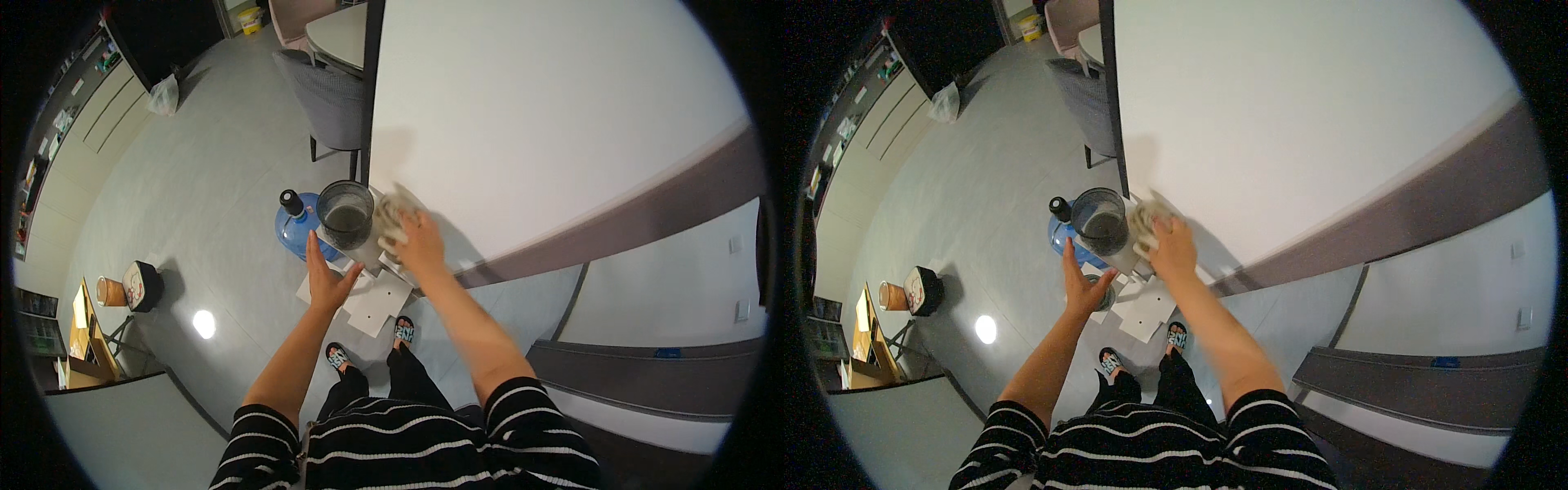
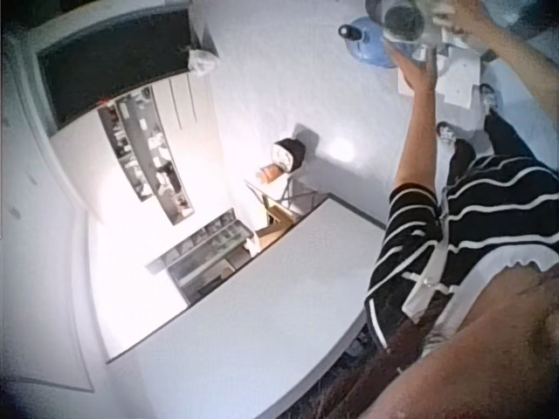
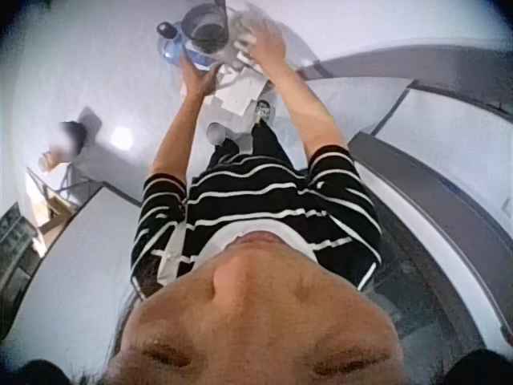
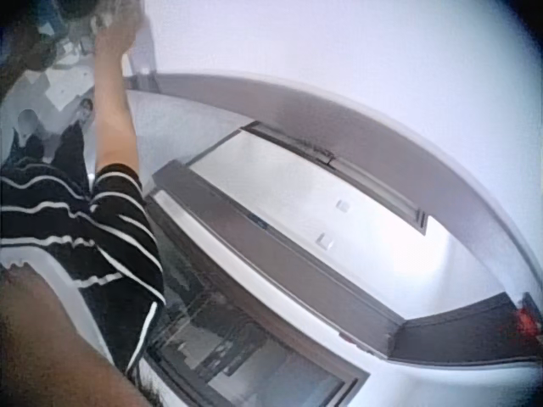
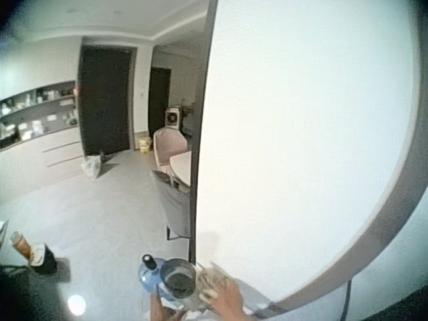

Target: The person sits on the floor and wipes a white stand with a cloth, then stands to wipe a large white wardrobe and a glass door. The person also wipes a bedside table and a wall socket.

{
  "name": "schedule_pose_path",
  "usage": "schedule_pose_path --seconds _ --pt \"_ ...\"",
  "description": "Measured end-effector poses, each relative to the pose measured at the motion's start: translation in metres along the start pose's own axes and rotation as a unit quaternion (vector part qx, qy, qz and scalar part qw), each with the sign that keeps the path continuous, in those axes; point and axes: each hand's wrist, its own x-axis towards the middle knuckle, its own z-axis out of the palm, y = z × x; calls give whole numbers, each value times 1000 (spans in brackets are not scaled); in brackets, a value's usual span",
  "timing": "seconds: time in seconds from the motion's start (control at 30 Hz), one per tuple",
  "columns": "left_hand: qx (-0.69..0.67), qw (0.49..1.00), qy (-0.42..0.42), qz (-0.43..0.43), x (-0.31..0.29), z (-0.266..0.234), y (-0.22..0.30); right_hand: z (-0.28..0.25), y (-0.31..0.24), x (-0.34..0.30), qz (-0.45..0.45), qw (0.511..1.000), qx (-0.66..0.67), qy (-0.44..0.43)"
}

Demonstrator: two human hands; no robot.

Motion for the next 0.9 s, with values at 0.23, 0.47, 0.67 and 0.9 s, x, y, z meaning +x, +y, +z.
schedule_pose_path --seconds 0.23,0.47,0.67,0.9 --pt "-33 999 -4 -19 1 9 -16 -11 8 -64 -22 996 67 -50" --pt "-81 997 2 -21 -12 7 -3 -241 -48 1 -206 887 -119 395" --pt "-60 997 -34 -18 -30 2 3 -157 22 -27 -200 885 -260 330" --pt "-19 996 -77 -29 -47 -24 -10 29 126 -115 -133 964 -231 18"
